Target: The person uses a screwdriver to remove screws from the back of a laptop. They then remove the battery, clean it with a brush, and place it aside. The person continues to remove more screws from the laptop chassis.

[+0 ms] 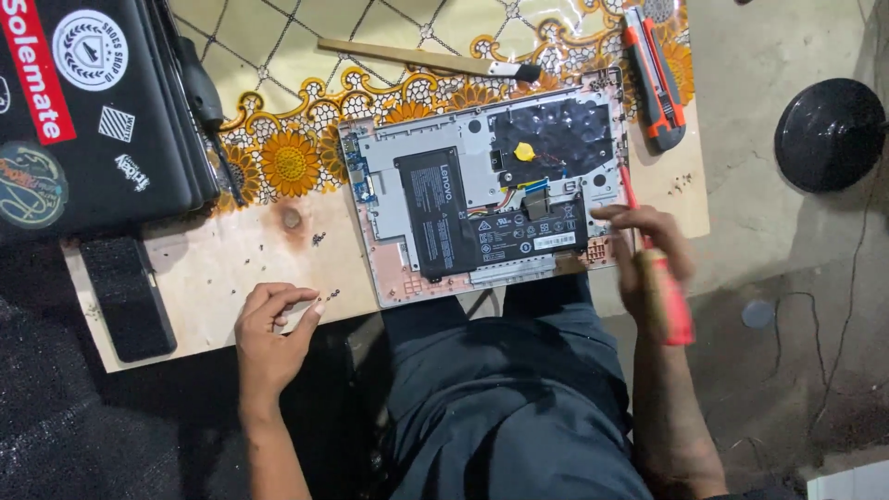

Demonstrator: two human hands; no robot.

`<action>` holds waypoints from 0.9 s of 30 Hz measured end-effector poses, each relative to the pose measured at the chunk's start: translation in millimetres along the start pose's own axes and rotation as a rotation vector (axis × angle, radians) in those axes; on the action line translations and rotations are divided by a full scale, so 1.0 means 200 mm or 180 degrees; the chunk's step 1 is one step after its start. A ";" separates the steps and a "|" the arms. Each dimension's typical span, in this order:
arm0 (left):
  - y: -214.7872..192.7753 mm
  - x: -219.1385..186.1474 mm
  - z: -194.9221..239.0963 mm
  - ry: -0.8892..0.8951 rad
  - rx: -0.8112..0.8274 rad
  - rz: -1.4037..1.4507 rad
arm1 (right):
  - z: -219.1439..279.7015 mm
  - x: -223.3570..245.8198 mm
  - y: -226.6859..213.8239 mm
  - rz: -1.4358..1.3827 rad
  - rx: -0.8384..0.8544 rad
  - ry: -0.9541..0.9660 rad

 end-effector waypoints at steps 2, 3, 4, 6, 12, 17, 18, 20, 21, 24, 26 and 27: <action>0.00 0.01 0.01 0.0062 -0.0098 0.0028 | 0.01 -0.09 0.05 0.0418 0.0334 0.0060; -0.01 0.01 0.02 0.0120 -0.0194 0.0061 | 0.01 -0.15 0.11 0.0838 0.0672 0.0124; 0.01 0.02 0.03 0.0117 -0.0199 0.0055 | -0.02 -0.11 0.12 0.0830 0.0671 0.0120; -0.03 0.02 0.08 0.0260 -0.0661 0.0074 | -0.06 -0.04 0.17 0.1039 0.0983 0.0221; 0.09 -0.07 0.18 0.0550 -0.1320 0.0248 | 0.00 -0.22 0.18 0.1428 0.1622 0.0291; 0.30 -0.40 0.12 0.0793 -0.0863 0.0106 | -0.07 -0.17 0.20 0.1854 0.2038 -0.0020; 0.34 -0.44 0.10 0.0839 -0.0716 0.0120 | -0.07 -0.19 0.21 0.1938 0.2161 -0.0026; 0.37 -0.49 0.09 0.0903 -0.0679 0.0181 | -0.06 -0.23 0.22 0.1961 0.2263 -0.0048; 0.39 -0.52 0.08 0.0971 -0.0632 0.0246 | -0.05 -0.25 0.23 0.1990 0.2363 -0.0060; 0.40 -0.53 0.07 0.0979 -0.0527 0.0217 | -0.06 -0.25 0.23 0.1867 0.2375 -0.0094; 0.39 -0.52 0.06 0.0970 -0.0500 0.0233 | -0.05 -0.27 0.22 0.1788 0.2312 -0.0124; 0.38 -0.52 0.06 0.0959 -0.0466 0.0252 | -0.05 -0.27 0.22 0.1709 0.2253 -0.0146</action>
Point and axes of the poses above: each hand's wrist, its own z-axis away from the middle knuckle, its own y-axis out of the palm, x = y × z, the point moved 10 cm from there along -z, towards the middle knuckle, and after that the axes turned 15 degrees about x, right-handed, at the moved point
